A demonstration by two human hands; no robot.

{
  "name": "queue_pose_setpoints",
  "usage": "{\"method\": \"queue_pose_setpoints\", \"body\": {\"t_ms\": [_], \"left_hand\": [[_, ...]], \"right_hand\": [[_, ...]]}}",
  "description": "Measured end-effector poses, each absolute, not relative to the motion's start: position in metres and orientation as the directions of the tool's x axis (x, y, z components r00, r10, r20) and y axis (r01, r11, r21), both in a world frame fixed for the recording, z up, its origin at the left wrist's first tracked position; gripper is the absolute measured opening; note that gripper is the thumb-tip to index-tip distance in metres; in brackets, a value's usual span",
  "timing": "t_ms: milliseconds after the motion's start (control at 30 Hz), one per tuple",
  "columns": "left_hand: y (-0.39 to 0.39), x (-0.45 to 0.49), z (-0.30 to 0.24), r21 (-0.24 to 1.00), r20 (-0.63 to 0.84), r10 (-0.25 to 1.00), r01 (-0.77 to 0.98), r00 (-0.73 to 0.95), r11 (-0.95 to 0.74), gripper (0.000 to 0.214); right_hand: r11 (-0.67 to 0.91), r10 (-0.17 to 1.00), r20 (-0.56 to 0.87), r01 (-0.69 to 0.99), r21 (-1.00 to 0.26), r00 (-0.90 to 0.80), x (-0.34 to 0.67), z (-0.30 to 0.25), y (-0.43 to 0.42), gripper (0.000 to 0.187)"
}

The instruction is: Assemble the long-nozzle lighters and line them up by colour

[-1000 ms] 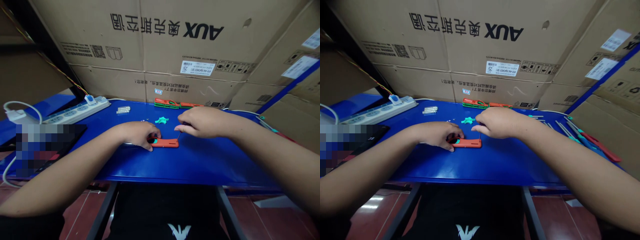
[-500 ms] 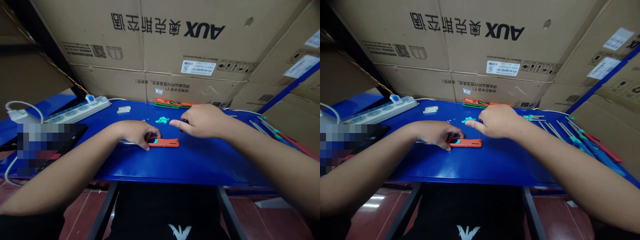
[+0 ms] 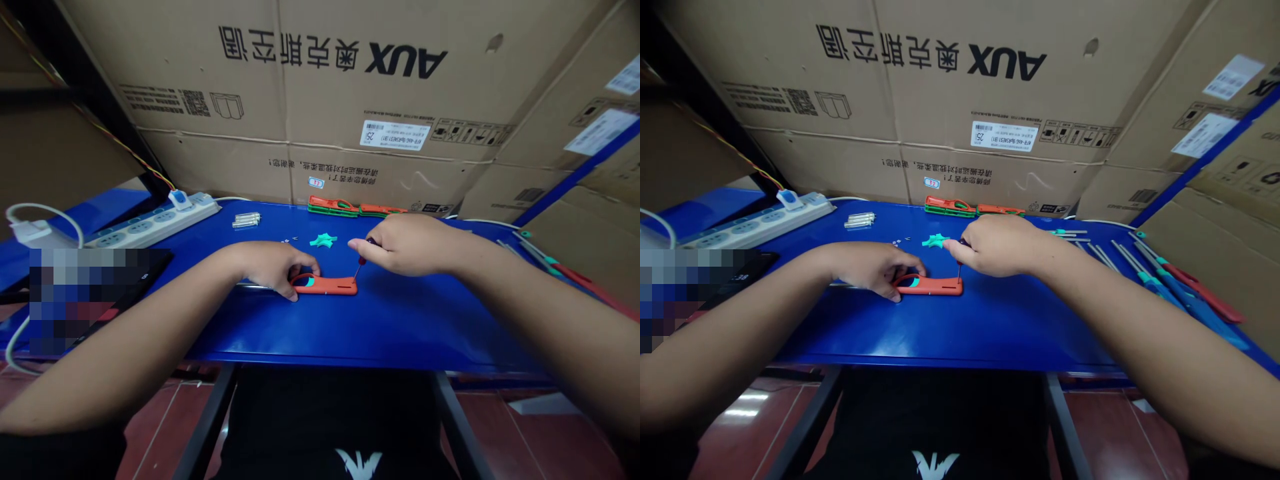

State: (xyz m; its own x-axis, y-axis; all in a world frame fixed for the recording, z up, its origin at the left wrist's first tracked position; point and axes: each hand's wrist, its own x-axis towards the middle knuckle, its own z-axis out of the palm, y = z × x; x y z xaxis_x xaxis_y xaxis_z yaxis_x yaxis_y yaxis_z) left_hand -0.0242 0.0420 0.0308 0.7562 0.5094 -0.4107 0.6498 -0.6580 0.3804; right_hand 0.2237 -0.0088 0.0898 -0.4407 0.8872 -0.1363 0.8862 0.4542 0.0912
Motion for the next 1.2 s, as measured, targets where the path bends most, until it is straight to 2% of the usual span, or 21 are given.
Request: {"method": "queue_pose_setpoints", "body": {"t_ms": [233, 333, 467, 600, 700, 800, 833, 900, 1000, 1067, 1200], "left_hand": [[0.041, -0.024, 0.031, 0.395, -0.405, 0.509, 0.647, 0.760, -0.652, 0.055], [0.041, -0.025, 0.030, 0.395, -0.376, 0.509, 0.631, 0.774, -0.668, 0.054], [0.041, -0.024, 0.028, 0.372, -0.274, 0.500, 0.570, 0.821, -0.733, 0.052], [0.039, -0.019, 0.024, 0.354, -0.123, 0.441, 0.455, 0.889, -0.817, 0.052], [0.038, -0.015, 0.020, 0.319, -0.056, 0.438, 0.432, 0.897, -0.844, 0.051], [0.037, -0.011, 0.017, 0.277, -0.018, 0.462, 0.449, 0.887, -0.850, 0.045], [0.036, -0.010, 0.016, 0.267, -0.005, 0.468, 0.453, 0.883, -0.851, 0.042], [0.034, -0.009, 0.015, 0.250, 0.031, 0.485, 0.463, 0.874, -0.850, 0.040], [0.030, -0.006, 0.014, 0.225, 0.102, 0.526, 0.495, 0.844, -0.839, 0.039], [0.028, -0.003, 0.012, 0.201, 0.151, 0.547, 0.516, 0.823, -0.833, 0.036], [0.027, 0.002, 0.004, 0.087, 0.186, 0.564, 0.558, 0.805, -0.825, 0.028]], "right_hand": [[0.422, 0.906, -0.061, 0.896, 0.138, -0.418, 0.225, 0.086, -0.009, 0.076], [0.435, 0.901, -0.041, 0.898, 0.064, -0.433, 0.237, 0.090, -0.009, 0.072], [0.331, 0.943, 0.054, 0.940, -0.087, -0.328, 0.270, 0.085, 0.000, 0.051], [0.292, 0.956, 0.024, 0.943, -0.163, -0.292, 0.302, 0.054, 0.017, 0.044], [0.296, 0.950, -0.067, 0.946, -0.130, -0.306, 0.312, 0.031, 0.026, 0.039], [0.259, 0.953, -0.159, 0.966, -0.022, -0.259, 0.311, 0.021, 0.029, 0.039], [0.251, 0.958, -0.149, 0.968, 0.015, -0.246, 0.308, 0.021, 0.028, 0.039], [0.279, 0.960, -0.040, 0.959, 0.046, -0.278, 0.296, 0.023, 0.021, 0.040], [0.486, 0.866, 0.163, 0.873, -0.043, -0.474, 0.267, 0.025, -0.003, 0.047], [0.588, 0.803, 0.159, 0.807, -0.056, -0.574, 0.245, 0.020, -0.021, 0.052], [0.460, 0.885, 0.071, 0.888, 0.028, -0.460, 0.217, -0.002, -0.042, 0.052]]}}
